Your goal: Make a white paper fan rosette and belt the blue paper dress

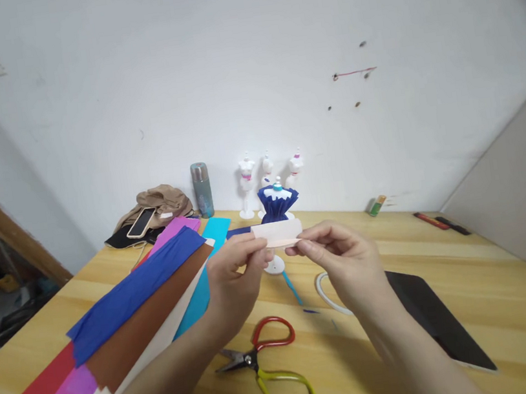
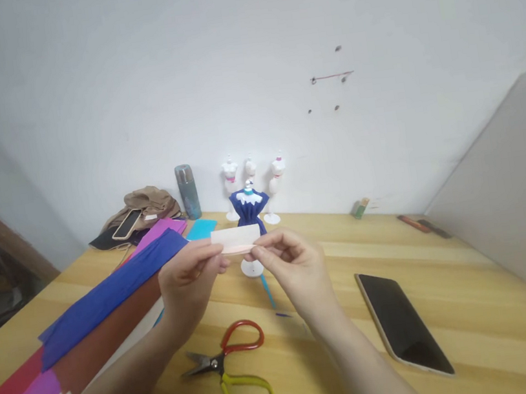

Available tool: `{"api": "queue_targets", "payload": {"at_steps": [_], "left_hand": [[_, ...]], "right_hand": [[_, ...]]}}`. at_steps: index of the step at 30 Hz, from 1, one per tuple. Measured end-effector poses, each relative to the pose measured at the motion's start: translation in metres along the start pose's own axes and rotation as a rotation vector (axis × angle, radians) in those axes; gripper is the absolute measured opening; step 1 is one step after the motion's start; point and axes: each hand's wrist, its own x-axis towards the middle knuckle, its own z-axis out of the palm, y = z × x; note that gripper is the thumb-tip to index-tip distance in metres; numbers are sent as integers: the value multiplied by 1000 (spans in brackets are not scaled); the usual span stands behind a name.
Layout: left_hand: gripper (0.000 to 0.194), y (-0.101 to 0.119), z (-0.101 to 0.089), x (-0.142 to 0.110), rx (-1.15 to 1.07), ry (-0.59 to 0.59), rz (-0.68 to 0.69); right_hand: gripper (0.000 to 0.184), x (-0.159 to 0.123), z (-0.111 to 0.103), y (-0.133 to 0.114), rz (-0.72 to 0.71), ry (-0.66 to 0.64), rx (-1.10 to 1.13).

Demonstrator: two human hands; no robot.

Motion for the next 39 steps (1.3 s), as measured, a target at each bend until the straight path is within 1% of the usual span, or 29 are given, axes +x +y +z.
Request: {"api": "queue_targets", "payload": {"at_steps": [2, 3, 8, 13, 15, 20, 22, 26, 30, 36, 39], "left_hand": [[15, -1, 1, 0, -93, 1, -98], [15, -1, 1, 0, -129, 6, -125], [14, -2, 2, -2, -187, 14, -169], [13, 1, 1, 0, -236, 25, -201], [13, 2, 0, 2, -273, 15, -240], [7, 0, 1, 4, -397, -18, -395], [5, 0, 1, 4, -424, -29, -423], [6, 2, 1, 5, -392, 0, -385], [8, 4, 0, 6, -344, 20, -370], [9, 2, 1, 5, -337, 15, -389], [12, 1, 1, 4, -314, 21, -360]], "right_hand": [[22, 0, 0, 0, -13, -1, -13], [21, -1, 0, 0, -23, 0, -22], [14, -2, -1, -1, -79, 17, -68], [12, -1, -2, 0, -68, 26, -53], [12, -1, -2, 2, -68, 29, -59], [10, -2, -2, 5, -80, 72, -77], [11, -3, -1, 4, -91, 77, -84], [11, -4, 1, 0, -120, 92, -125], [11, -4, 2, 0, -194, 103, -147], [12, -4, 0, 10, -270, 82, -147], [13, -3, -1, 15, -308, 82, -149]]}}
